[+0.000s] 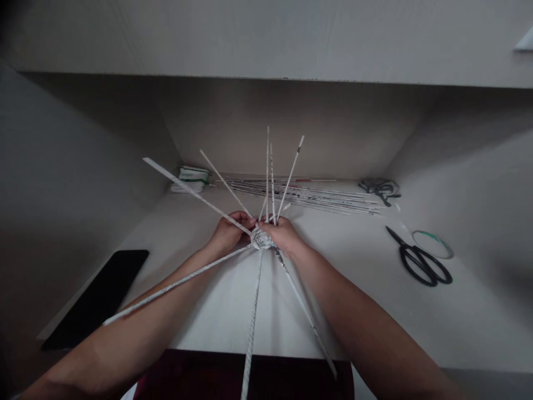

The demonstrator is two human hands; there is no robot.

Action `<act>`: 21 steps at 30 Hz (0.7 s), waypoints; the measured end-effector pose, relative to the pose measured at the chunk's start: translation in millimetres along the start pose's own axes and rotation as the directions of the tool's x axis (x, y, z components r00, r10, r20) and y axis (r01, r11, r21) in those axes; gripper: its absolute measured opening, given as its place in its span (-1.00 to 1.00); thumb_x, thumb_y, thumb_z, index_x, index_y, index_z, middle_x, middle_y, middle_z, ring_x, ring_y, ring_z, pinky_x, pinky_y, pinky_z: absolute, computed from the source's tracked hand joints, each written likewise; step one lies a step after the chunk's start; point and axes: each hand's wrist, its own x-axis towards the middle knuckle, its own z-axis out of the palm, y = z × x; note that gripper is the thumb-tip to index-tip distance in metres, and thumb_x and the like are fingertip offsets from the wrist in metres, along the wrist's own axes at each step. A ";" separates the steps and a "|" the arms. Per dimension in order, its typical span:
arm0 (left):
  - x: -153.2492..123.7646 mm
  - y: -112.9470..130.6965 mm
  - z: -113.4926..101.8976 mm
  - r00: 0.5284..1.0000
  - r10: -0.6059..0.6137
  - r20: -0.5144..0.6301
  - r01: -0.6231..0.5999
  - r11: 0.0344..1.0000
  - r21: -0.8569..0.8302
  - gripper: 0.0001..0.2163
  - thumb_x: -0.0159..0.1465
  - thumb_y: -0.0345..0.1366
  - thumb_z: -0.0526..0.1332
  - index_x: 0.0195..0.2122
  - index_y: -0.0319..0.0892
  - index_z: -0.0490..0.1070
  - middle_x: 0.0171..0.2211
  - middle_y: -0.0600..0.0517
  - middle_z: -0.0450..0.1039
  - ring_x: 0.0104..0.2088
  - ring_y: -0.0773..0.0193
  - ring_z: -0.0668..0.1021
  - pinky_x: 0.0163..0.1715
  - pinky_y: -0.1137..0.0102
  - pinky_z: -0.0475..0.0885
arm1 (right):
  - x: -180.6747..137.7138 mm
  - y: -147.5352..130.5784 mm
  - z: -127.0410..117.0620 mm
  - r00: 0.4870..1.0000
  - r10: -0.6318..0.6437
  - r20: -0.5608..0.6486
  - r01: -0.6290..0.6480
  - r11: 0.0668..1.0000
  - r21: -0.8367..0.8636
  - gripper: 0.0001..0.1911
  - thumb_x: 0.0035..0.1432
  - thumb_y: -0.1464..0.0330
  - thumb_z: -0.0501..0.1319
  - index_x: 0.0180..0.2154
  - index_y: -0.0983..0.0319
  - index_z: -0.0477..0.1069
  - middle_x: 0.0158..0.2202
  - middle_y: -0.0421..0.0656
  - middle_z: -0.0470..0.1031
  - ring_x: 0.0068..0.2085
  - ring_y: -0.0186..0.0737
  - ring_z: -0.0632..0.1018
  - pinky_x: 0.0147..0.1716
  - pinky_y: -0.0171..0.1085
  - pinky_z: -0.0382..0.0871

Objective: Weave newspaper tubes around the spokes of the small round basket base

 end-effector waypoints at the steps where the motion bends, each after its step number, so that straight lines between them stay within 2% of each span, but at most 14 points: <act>1: 0.3 -0.1 -0.2 1.000 -0.007 0.006 0.007 1.000 0.003 -0.65 -0.15 -0.14 0.46 -0.53 -0.20 0.34 -0.61 0.11 0.41 -0.63 0.39 0.41 -0.63 0.46 0.34 | 0.3 0.4 -0.1 1.000 -0.005 -0.001 0.005 1.000 0.005 -0.62 -0.30 0.25 0.45 -0.39 0.28 0.44 -0.64 -0.27 0.42 -0.65 -0.39 0.35 -0.64 -0.37 0.17; 6: 2.8 -3.2 -1.0 0.998 -0.054 0.036 0.054 0.999 -0.006 -0.70 -0.09 -0.18 0.43 -0.53 -0.20 0.33 -0.59 0.10 0.43 -0.61 0.37 0.44 -0.58 0.43 0.39 | 3.5 3.7 -0.5 1.000 -0.019 -0.011 0.019 1.000 -0.022 -0.66 -0.29 0.24 0.42 -0.45 0.28 0.42 -0.66 -0.26 0.40 -0.66 -0.39 0.34 -0.66 -0.37 0.17; 12: 5.9 -2.3 -4.0 0.979 -0.196 0.054 0.199 0.979 -0.048 -0.77 -0.02 -0.26 0.41 -0.47 -0.23 0.38 -0.53 0.06 0.45 -0.55 0.35 0.49 -0.52 0.43 0.43 | 4.7 3.9 -2.4 0.998 -0.061 -0.034 0.059 0.997 -0.058 -0.66 -0.31 0.25 0.43 -0.46 0.27 0.43 -0.60 -0.22 0.45 -0.58 -0.33 0.41 -0.59 -0.34 0.25; 16: 2.2 2.5 -4.4 0.979 -0.174 0.108 0.180 0.982 -0.056 -0.66 -0.14 -0.24 0.49 -0.40 -0.23 0.42 -0.49 0.07 0.47 -0.52 0.36 0.50 -0.54 0.46 0.42 | 2.8 2.1 -4.2 0.995 -0.097 0.017 0.098 0.991 -0.091 -0.69 -0.27 0.26 0.42 -0.45 0.26 0.42 -0.59 -0.25 0.44 -0.56 -0.35 0.41 -0.55 -0.35 0.26; 21: -2.2 4.0 -1.9 0.978 -0.182 0.098 0.186 0.982 -0.038 -0.58 -0.29 -0.31 0.54 -0.38 -0.25 0.48 -0.48 0.04 0.51 -0.52 0.34 0.52 -0.55 0.47 0.39 | 0.0 0.4 -2.3 0.996 -0.079 0.042 0.081 0.995 -0.061 -0.70 -0.27 0.29 0.41 -0.44 0.26 0.41 -0.59 -0.27 0.45 -0.56 -0.36 0.42 -0.55 -0.38 0.26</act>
